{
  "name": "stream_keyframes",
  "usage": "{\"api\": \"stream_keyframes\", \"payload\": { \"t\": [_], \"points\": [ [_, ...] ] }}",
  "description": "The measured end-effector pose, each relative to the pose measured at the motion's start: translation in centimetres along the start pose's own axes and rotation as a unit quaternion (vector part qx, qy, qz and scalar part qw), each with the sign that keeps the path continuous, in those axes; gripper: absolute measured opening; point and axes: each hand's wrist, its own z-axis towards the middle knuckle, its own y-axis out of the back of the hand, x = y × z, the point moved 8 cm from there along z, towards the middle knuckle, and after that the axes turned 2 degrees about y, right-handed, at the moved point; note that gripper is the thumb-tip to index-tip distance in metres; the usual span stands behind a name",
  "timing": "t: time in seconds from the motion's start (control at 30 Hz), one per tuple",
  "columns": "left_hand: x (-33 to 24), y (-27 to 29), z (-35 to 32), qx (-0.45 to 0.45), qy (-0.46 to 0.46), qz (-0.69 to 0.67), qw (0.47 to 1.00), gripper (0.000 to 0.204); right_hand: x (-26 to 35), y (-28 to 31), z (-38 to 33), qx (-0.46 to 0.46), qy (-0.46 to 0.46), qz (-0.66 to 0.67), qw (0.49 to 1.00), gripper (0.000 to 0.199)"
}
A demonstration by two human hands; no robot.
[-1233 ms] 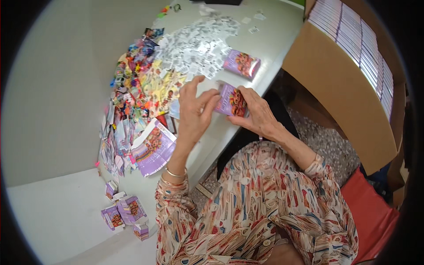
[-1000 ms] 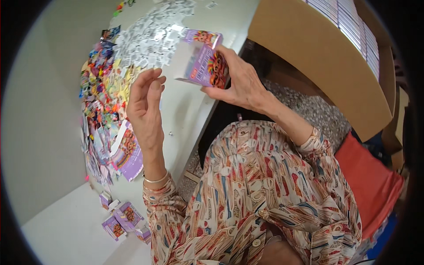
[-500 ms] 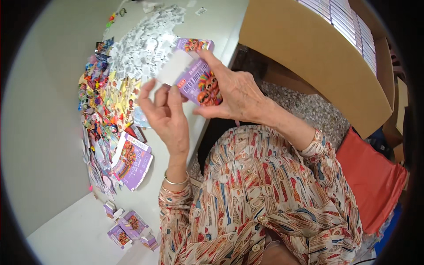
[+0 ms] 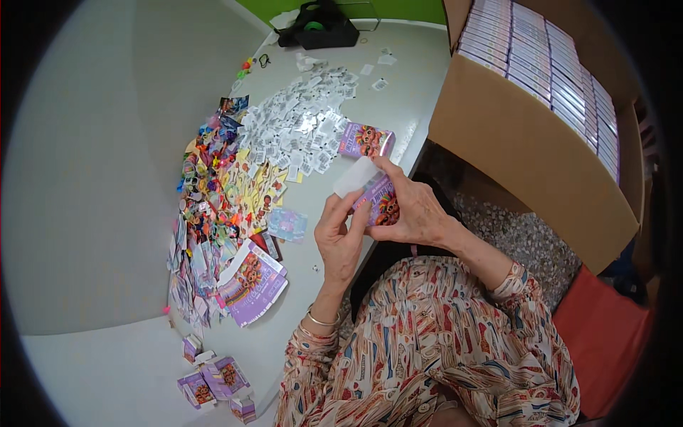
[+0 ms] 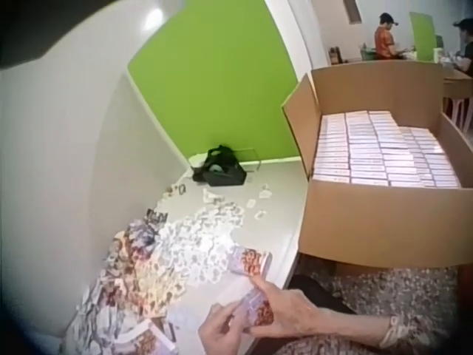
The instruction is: Packing individual snack packets into small cardboard boxes.
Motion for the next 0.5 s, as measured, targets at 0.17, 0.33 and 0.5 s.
{"api": "stream_keyframes", "payload": {
  "t": [0.17,0.33,0.5],
  "points": [
    [0.6,0.4,-0.2,0.027,0.012,0.0,1.0,0.026,0.2,-0.7,0.5,0.018,0.037,0.022,0.999,0.079],
    [0.2,0.6,-0.8,0.004,0.057,-0.005,0.998,0.031,0.3,-1.3,0.6,0.062,0.023,0.037,0.997,0.072],
    [-1.5,0.4,-1.6,0.005,-0.127,0.172,0.977,0.031,-0.7,-1.4,0.5,0.082,-0.061,0.039,0.994,0.083]
  ]
}}
